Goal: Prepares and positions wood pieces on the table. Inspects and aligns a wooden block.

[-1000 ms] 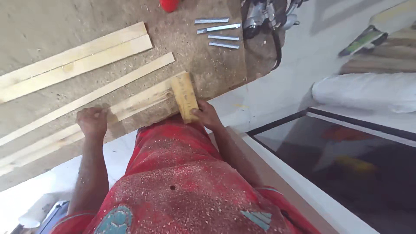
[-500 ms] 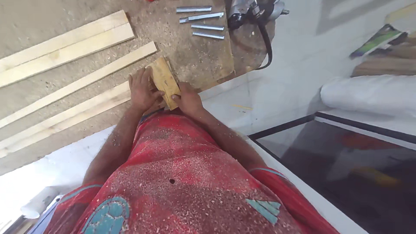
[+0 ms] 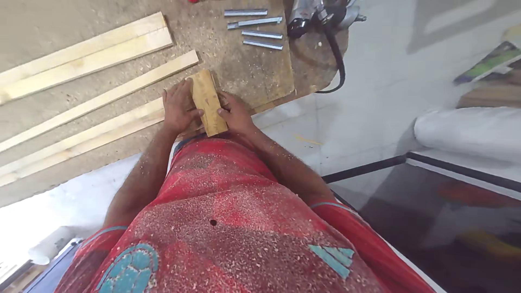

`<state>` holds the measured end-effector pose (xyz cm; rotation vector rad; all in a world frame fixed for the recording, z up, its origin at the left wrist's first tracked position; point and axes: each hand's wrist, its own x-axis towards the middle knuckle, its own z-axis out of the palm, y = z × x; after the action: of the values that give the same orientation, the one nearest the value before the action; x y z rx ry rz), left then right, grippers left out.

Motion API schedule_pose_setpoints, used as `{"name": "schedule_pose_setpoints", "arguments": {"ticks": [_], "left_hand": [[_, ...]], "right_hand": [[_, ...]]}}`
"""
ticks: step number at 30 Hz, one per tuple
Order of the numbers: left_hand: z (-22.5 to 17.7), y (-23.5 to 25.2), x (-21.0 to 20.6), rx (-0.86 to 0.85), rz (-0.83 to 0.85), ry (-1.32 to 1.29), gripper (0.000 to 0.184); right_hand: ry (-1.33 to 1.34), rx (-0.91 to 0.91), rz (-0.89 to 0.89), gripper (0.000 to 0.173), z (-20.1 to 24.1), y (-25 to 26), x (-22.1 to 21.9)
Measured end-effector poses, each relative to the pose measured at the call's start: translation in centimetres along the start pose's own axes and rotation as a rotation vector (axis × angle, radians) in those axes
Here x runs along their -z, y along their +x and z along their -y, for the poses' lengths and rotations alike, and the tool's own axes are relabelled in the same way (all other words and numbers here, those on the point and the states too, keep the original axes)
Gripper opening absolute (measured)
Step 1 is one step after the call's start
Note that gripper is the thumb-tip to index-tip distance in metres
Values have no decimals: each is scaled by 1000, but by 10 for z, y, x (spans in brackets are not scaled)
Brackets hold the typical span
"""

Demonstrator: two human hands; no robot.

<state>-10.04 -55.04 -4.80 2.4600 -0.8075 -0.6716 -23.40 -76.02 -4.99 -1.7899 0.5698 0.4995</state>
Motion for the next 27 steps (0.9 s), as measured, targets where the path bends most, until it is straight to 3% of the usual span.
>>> {"name": "schedule_pose_setpoints", "arguments": {"ticks": [12,27], "left_hand": [[-6,1,2,19,9,4,99],[-5,2,2,28,9,-11,100]], "right_hand": [[153,55,11,53,-3,1,7],[158,22,69,55,1,3,14]]}}
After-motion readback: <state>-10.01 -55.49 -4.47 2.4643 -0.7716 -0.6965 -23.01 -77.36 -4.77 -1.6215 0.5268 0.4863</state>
